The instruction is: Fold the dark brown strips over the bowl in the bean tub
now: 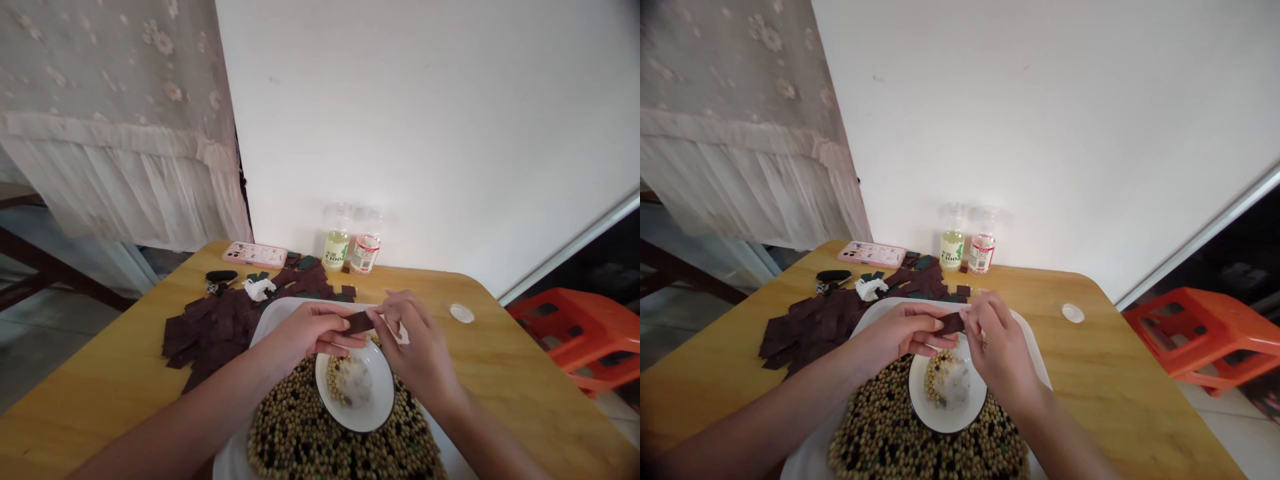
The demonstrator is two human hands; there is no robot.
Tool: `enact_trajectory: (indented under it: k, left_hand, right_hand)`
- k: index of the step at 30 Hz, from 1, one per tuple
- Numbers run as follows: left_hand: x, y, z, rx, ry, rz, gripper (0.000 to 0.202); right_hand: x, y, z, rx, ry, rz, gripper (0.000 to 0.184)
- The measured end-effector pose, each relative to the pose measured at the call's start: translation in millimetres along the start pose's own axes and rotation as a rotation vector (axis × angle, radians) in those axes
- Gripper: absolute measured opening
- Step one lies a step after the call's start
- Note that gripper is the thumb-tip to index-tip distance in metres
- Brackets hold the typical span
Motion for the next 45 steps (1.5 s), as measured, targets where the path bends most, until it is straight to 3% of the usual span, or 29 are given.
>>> enact_trajectory:
  k: [5, 10, 23, 27, 32, 36, 45]
  left_hand:
    - [0.6, 1.5, 2.1, 0.029, 0.008, 0.052, 0.021]
    - [0.3, 2.3, 2.1, 0.023, 0.018, -0.009, 0.019]
    - [-1.7, 0.6, 0.5, 0.058, 0.033, 0.030, 0.021]
    - [-0.8, 1.1, -0.4, 0.033, 0.013, -0.043, 0.019]
    - [0.1, 2.5, 2.3, 0.056, 0.020, 0.015, 0.021]
    - [-0.5, 2.6, 1.7, 0.028, -0.005, -0.035, 0.022]
    - [-0.2, 2.2, 1.6, 0.044, 0.023, -0.021, 0.020]
  right_hand:
    - [-0.2, -0.4, -0.2, 0.003, -0.014, -0.005, 0.027]
    - [-0.8, 0.0, -0.4, 0.003, -0.017, 0.011, 0.030]
    - [-2.0, -2.1, -2.9, 0.014, -0.041, 0.046, 0.031]
    - [-2.1, -2.6, -3.0, 0.019, -0.031, 0.054, 0.030]
    - [-2.2, -2.3, -3.3, 0.012, -0.031, 0.031, 0.030]
    - [-2.5, -1.9, -3.9, 0.015, -0.034, 0.041, 0.030]
    - [-1.9, -2.7, -3.8, 0.023, -0.029, 0.053, 0.030]
Point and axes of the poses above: each hand's wrist, its own x-axis away from the middle knuckle, its own y-axis out of the palm, z = x × y, the point moved 1 cm from there along -x, towards the middle knuckle, and after that the axes turned 1 degree about z, right-handed, at the moved point
